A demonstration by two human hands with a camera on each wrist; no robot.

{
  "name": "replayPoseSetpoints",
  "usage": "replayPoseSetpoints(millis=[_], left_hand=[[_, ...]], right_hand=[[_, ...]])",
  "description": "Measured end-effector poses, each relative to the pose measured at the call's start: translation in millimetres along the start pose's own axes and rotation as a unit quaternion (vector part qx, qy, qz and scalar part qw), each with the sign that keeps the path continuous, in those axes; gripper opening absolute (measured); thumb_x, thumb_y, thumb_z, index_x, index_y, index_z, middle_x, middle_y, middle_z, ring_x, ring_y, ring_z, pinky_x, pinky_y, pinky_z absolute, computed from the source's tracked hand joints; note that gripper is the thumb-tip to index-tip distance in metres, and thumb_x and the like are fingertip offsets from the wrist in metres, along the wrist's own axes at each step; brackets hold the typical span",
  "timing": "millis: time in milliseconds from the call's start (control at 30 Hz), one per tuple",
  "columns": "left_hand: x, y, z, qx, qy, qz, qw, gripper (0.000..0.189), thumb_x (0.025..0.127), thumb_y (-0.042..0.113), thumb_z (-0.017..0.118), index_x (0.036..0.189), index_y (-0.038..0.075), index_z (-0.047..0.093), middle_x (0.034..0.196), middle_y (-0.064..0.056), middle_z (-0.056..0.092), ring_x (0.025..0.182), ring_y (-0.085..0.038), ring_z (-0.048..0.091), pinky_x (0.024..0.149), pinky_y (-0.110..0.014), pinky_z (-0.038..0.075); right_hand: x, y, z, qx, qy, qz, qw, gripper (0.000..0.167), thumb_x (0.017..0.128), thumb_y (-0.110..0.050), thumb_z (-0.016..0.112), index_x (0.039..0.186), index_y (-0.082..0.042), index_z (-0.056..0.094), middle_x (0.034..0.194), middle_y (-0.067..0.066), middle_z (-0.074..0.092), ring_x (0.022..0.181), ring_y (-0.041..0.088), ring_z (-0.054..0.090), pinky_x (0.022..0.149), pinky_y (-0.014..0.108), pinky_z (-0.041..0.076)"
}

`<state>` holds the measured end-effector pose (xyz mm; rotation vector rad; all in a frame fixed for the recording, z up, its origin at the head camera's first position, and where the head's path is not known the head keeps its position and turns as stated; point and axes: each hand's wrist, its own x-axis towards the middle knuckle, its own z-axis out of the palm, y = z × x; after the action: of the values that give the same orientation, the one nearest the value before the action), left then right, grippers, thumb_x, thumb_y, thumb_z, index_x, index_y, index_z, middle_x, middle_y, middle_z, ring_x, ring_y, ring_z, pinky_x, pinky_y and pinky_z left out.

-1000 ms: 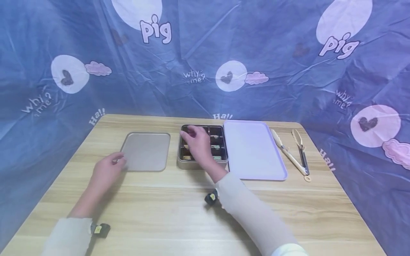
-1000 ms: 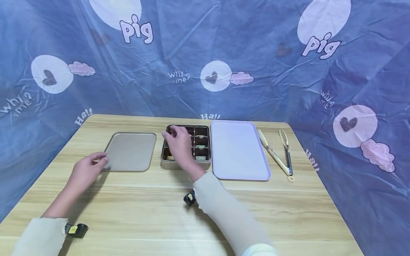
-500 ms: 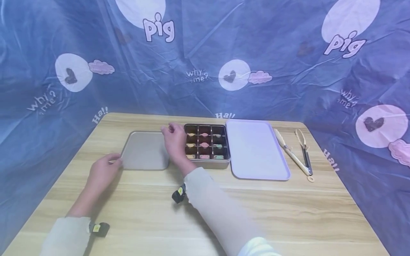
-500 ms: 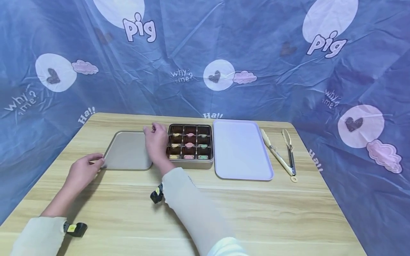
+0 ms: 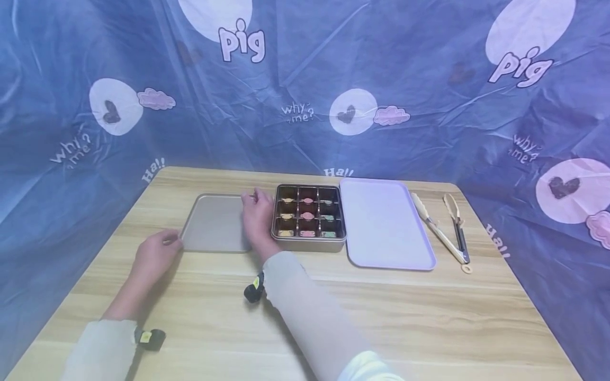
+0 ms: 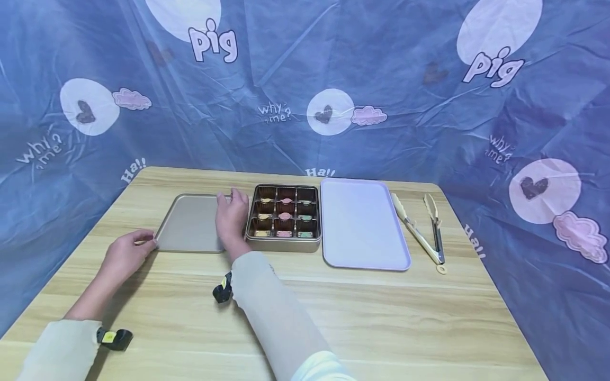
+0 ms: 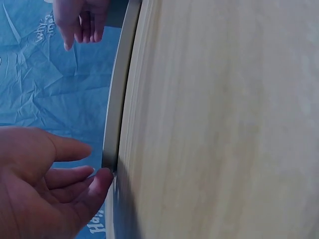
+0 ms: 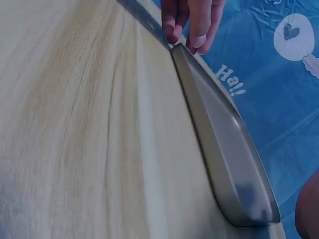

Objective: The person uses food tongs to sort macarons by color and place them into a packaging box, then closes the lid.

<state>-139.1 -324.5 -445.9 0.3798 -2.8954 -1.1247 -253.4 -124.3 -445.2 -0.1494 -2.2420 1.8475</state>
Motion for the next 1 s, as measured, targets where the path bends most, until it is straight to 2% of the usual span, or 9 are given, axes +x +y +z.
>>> replayPoseSetpoints(millis=[300, 500, 600, 800, 933, 1000], left_hand=[[2.8, -0.1, 3.7, -0.003, -0.005, 0.009, 0.9999, 0.046, 0.101, 0.020, 0.051, 0.138, -0.008, 0.053, 0.136, -0.035, 0.055, 0.126, -0.054, 0.050, 0.103, -0.069, 0.040], [-1.9, 3.1, 3.7, -0.006, -0.020, -0.005, 0.9998, 0.048, 0.103, 0.019, 0.047, 0.141, -0.009, 0.049, 0.132, -0.036, 0.058, 0.114, -0.048, 0.063, 0.092, -0.058, 0.056], [-3.7, 3.6, 3.2, -0.008, -0.020, -0.005, 0.9997, 0.048, 0.103, 0.019, 0.046, 0.141, -0.010, 0.048, 0.130, -0.036, 0.059, 0.108, -0.046, 0.068, 0.086, -0.053, 0.060], [-1.8, 4.8, 4.6, -0.011, -0.020, -0.012, 0.9997, 0.048, 0.102, 0.018, 0.045, 0.141, -0.011, 0.048, 0.126, -0.035, 0.062, 0.103, -0.042, 0.070, 0.088, -0.055, 0.058], [0.3, 4.2, 3.8, -0.020, -0.025, -0.026, 0.9991, 0.049, 0.103, 0.019, 0.045, 0.142, -0.011, 0.047, 0.126, -0.035, 0.062, 0.101, -0.039, 0.070, 0.091, -0.059, 0.054], [1.3, 2.5, 3.7, -0.035, -0.023, -0.032, 0.9986, 0.048, 0.103, 0.018, 0.045, 0.141, -0.011, 0.048, 0.125, -0.034, 0.063, 0.097, -0.035, 0.071, 0.091, -0.056, 0.054]], right_hand=[[2.9, 25.0, 13.6, -0.001, 0.016, 0.005, 0.9999, 0.051, 0.097, -0.026, 0.067, 0.140, 0.000, 0.056, 0.136, 0.015, 0.058, 0.129, 0.029, 0.056, 0.113, 0.037, 0.045], [1.6, 29.5, 15.4, 0.015, 0.007, 0.008, 0.9998, 0.051, 0.098, -0.021, 0.065, 0.143, 0.000, 0.053, 0.143, 0.014, 0.054, 0.134, 0.029, 0.053, 0.115, 0.036, 0.043], [0.4, 29.2, 15.5, 0.018, 0.003, 0.020, 0.9996, 0.051, 0.099, -0.020, 0.064, 0.144, -0.001, 0.052, 0.147, 0.013, 0.052, 0.137, 0.030, 0.051, 0.116, 0.037, 0.042], [1.2, 30.9, 14.9, 0.021, 0.001, 0.049, 0.9986, 0.051, 0.100, -0.021, 0.063, 0.145, -0.001, 0.051, 0.150, 0.014, 0.051, 0.141, 0.030, 0.047, 0.119, 0.040, 0.039], [2.3, 32.6, 15.9, 0.040, 0.003, 0.054, 0.9977, 0.049, 0.100, -0.019, 0.062, 0.144, 0.001, 0.051, 0.149, 0.016, 0.051, 0.141, 0.032, 0.046, 0.119, 0.041, 0.037], [3.0, 33.3, 16.4, 0.049, 0.004, 0.057, 0.9972, 0.048, 0.100, -0.018, 0.062, 0.143, 0.001, 0.052, 0.148, 0.016, 0.052, 0.141, 0.032, 0.046, 0.119, 0.042, 0.037]])
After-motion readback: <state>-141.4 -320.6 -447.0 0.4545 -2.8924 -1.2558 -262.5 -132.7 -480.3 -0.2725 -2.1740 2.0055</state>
